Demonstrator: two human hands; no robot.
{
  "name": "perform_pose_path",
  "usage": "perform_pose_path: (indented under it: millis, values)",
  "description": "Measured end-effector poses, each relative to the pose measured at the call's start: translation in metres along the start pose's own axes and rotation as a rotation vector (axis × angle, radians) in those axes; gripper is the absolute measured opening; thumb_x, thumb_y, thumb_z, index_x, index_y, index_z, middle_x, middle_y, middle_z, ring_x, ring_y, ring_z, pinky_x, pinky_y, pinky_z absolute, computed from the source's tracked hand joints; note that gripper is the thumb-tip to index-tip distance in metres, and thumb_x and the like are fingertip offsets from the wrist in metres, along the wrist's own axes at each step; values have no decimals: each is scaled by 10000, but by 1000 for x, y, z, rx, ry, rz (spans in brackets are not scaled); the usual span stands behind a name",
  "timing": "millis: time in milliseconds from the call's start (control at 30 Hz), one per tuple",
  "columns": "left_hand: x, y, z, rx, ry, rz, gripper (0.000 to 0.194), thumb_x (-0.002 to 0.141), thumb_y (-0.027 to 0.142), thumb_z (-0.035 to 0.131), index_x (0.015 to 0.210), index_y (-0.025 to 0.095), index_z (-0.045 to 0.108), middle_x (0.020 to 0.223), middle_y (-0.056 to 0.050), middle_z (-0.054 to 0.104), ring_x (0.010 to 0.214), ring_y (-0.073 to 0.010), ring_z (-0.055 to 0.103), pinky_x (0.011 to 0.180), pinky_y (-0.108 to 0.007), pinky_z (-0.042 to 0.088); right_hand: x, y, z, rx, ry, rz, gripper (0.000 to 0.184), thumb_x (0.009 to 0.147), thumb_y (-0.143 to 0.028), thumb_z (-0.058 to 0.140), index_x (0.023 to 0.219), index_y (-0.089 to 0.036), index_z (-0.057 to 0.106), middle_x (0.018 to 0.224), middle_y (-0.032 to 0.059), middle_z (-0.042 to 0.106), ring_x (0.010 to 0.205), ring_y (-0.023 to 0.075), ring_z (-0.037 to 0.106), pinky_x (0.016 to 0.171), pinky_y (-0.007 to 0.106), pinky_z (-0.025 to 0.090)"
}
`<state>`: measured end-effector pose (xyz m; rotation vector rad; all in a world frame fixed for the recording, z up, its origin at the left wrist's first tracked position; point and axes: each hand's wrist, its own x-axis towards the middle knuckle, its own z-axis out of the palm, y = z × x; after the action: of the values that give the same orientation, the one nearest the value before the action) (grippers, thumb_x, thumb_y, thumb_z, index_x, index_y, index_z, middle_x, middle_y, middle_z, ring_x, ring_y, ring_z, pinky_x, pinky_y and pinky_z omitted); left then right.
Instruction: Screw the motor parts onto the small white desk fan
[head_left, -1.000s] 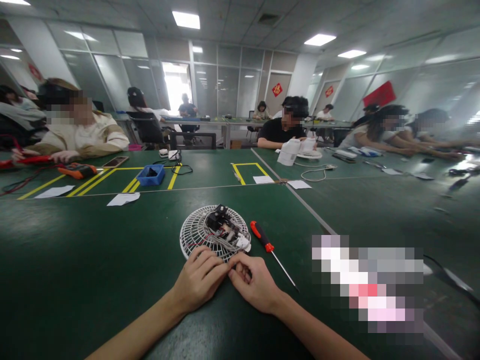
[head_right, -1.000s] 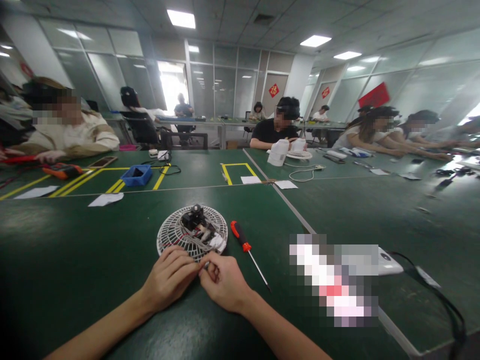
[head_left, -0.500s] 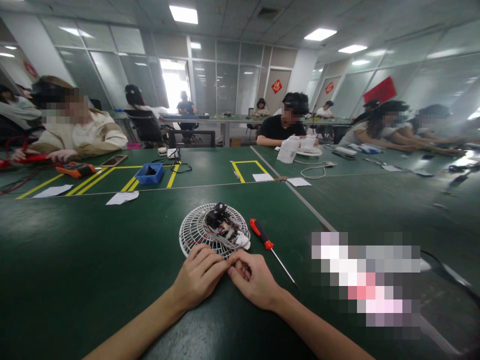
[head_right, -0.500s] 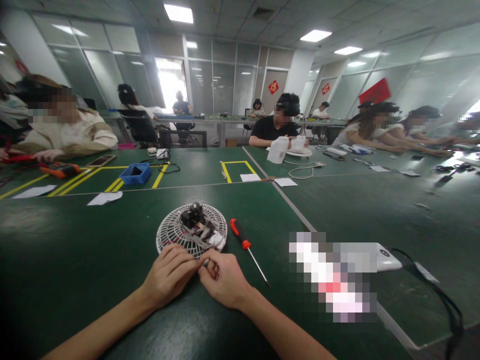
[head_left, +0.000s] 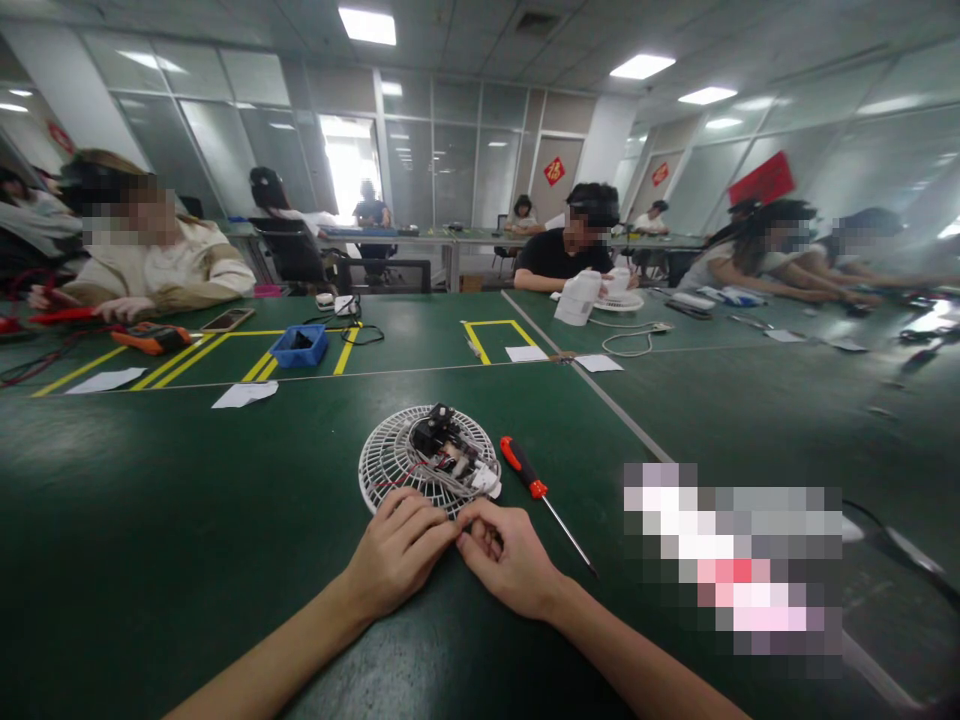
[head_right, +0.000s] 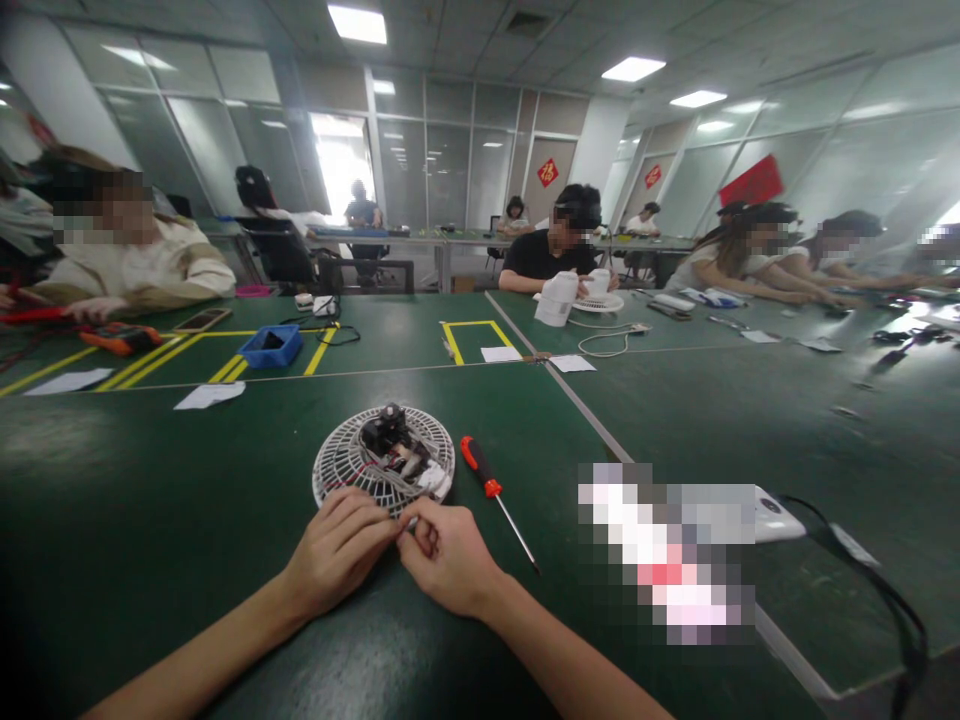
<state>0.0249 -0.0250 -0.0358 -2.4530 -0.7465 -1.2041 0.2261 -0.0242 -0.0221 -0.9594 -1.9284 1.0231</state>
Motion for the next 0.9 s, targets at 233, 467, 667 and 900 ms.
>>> perform_pose_path:
  millis: [233,467,667,900]
  values:
    - [-1,-1,0,-14,-1,6,155,918,69,605,1046,140,655,906,-64,728,844,-172,633,883,-378,504,-1,2,0,-8,6,-15,51,855,-181,586,895,-178,617,560,-103,399,471,90,384,497,212,331]
    - [1,0,-2,-4,1,11,142,939,80,583,1032,155,659,904,-53,730,828,-164,634,883,-369,497,-2,1,-1,-81,109,-82,84,885,-195,562,819,-186,613,548,-102,368,447,82,364,475,209,314]
    - [3,1,-1,-16,20,11,125,923,58,601,982,153,656,890,-40,730,811,-155,628,886,-360,486,5,1,-25,-266,530,-172,117,923,-237,543,852,-200,628,558,-96,356,451,101,355,483,232,323]
    - [2,1,-1,-16,26,8,148,920,51,602,993,167,659,910,-38,744,827,-153,641,897,-360,486,18,18,-51,-596,567,42,201,905,-320,558,1020,-182,647,972,96,636,914,270,605,841,416,474]
